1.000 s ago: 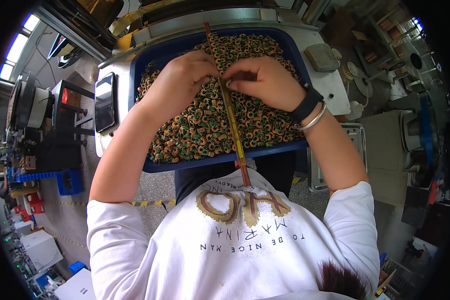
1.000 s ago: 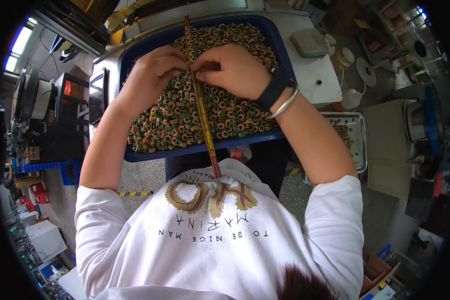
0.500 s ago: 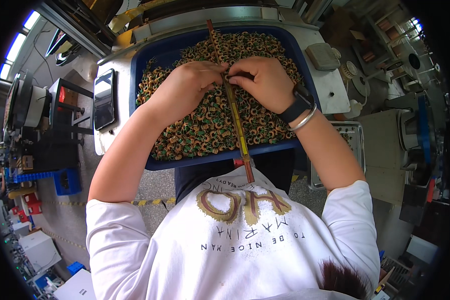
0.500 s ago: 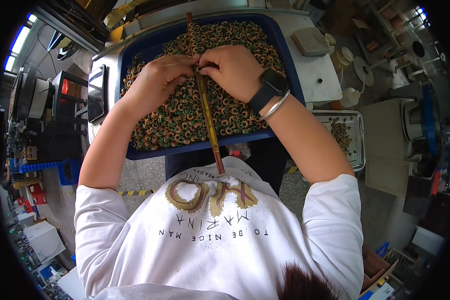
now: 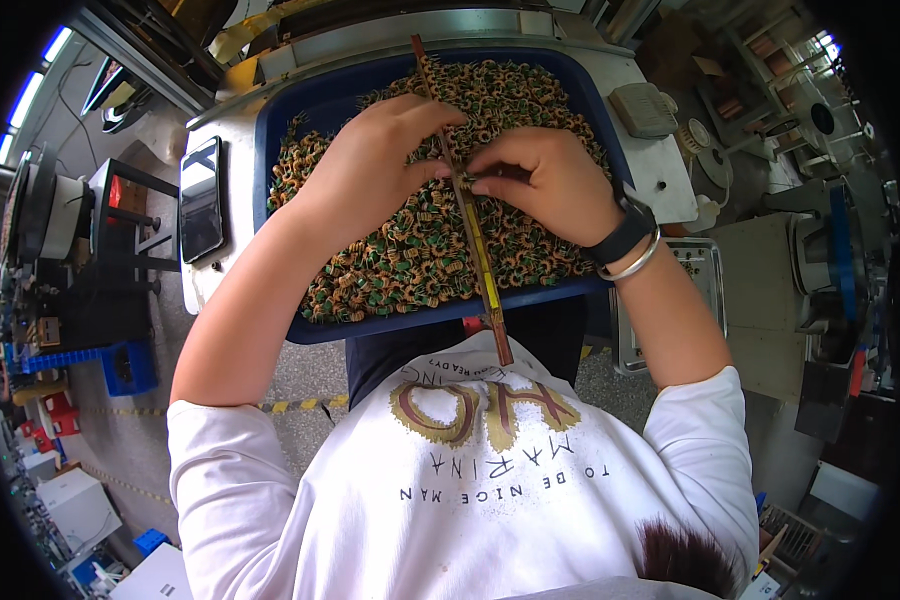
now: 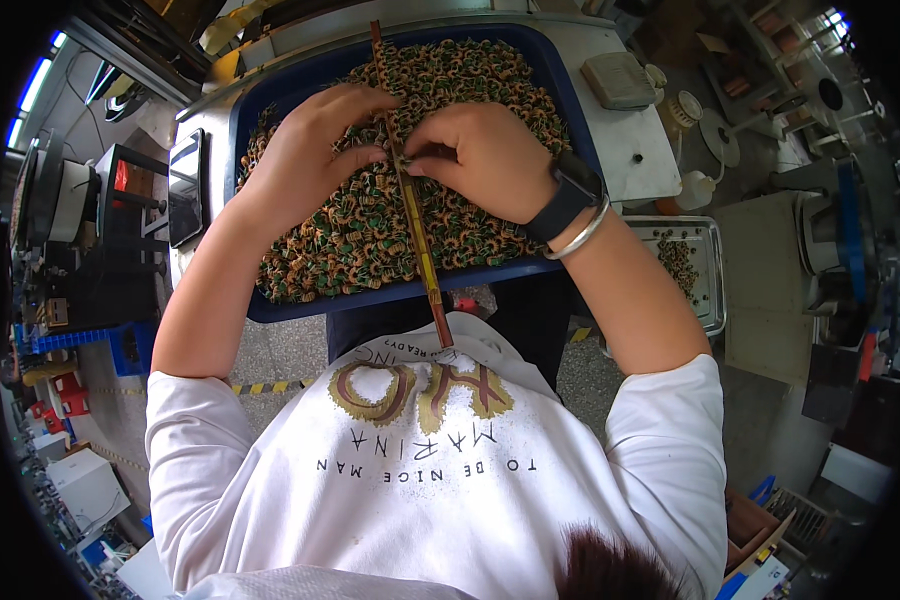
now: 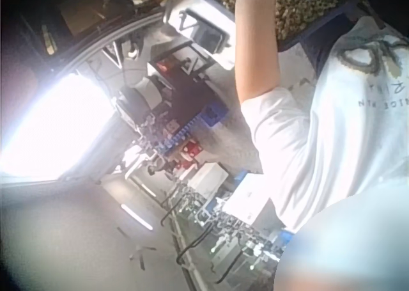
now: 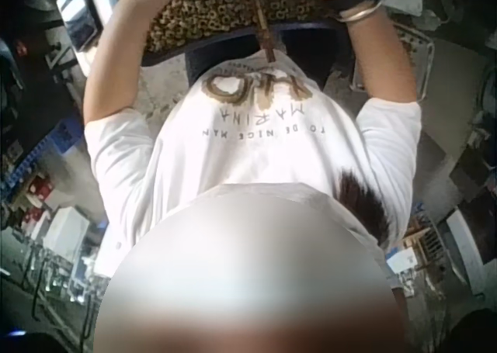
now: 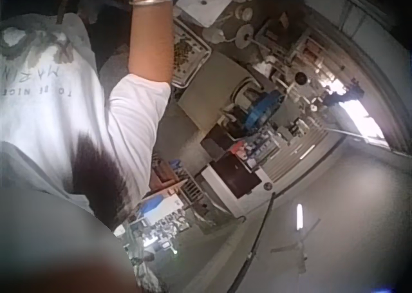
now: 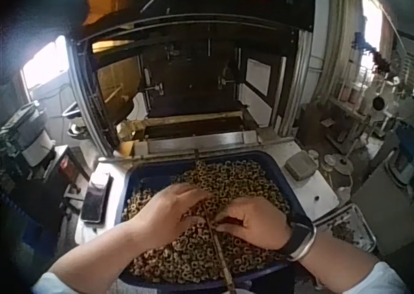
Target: The person is manually arranging small green and gold ring-shaped components from a storage bin onto a yellow carrier strip.
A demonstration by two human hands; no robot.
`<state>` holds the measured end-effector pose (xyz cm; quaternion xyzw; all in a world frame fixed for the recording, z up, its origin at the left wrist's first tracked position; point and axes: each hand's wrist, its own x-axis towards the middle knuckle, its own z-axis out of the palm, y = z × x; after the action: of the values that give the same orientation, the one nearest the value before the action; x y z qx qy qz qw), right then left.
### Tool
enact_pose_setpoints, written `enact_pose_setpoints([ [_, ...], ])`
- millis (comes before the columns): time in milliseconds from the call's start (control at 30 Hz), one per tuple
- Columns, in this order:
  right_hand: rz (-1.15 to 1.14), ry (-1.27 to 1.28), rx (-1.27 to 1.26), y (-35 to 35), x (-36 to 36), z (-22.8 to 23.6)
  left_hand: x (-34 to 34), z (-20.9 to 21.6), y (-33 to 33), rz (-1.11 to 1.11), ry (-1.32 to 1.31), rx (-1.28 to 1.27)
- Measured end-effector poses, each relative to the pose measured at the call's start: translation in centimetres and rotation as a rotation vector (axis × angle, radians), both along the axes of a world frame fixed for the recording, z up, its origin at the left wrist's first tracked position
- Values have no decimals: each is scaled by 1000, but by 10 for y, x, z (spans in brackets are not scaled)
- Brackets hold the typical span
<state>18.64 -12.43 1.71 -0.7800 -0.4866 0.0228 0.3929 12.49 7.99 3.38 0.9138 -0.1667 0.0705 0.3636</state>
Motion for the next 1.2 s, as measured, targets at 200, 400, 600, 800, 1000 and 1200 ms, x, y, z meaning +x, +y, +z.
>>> enact_pose_setpoints([
  [200,-77,112,-26,2,-10,1,2,-18,4,-53,-205,349],
  [400,-53,-37,-56,6,-5,-3,1,-17,4,-48,-168,309],
  [600,-122,-148,14,1,6,-3,3,-14,8,-5,-178,233],
  [800,-429,-320,-248,-45,54,-2,12,-17,67,319,103,543],
  [1000,-395,-359,-307,-42,59,-22,26,-13,69,302,231,529],
  [1200,-384,-20,-164,-37,42,-4,26,-21,82,170,70,528],
])
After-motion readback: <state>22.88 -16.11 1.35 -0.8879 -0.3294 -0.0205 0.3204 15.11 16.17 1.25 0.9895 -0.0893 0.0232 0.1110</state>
